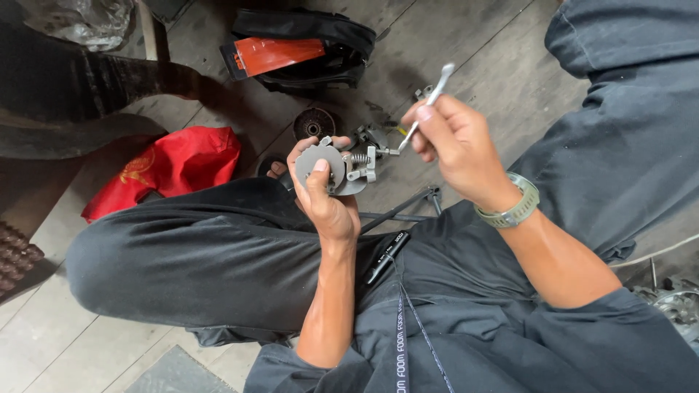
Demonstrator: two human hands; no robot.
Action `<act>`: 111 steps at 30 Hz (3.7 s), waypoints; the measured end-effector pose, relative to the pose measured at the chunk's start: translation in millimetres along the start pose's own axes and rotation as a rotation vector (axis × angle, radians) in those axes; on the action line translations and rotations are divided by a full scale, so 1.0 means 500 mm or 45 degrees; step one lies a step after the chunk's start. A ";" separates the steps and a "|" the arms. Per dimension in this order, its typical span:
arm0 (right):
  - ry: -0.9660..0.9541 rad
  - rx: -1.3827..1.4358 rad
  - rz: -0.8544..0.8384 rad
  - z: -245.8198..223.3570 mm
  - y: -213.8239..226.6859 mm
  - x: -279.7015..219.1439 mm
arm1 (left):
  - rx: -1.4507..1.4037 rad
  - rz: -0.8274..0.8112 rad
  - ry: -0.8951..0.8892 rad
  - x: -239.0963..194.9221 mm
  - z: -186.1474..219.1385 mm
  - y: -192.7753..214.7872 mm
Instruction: Cleaning a metal mechanical component with a brush and then assembling small parts like springs and levers onto it.
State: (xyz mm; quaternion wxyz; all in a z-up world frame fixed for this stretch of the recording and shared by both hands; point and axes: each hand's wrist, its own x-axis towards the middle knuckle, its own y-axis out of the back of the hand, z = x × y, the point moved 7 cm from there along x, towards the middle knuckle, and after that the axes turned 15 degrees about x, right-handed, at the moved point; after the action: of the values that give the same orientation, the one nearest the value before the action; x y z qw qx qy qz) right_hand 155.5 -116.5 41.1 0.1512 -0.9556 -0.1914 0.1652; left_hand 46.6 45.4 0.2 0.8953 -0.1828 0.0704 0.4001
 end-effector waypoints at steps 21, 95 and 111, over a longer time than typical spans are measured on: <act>1.157 -0.926 -0.485 -0.088 -0.096 -0.059 | -0.016 0.048 0.017 0.002 -0.009 0.007; 1.421 -0.748 -0.582 -0.072 -0.078 -0.040 | 0.051 0.111 -0.078 0.012 -0.008 0.015; 1.478 -0.794 -0.622 -0.078 -0.091 -0.057 | 0.112 0.176 -0.159 0.006 0.011 0.029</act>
State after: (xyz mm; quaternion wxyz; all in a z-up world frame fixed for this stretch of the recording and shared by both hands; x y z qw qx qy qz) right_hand 131.1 -96.9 99.6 -0.0193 -0.8178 -0.3275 -0.4728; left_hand 37.8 58.3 0.5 0.8753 -0.1128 0.0442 0.4682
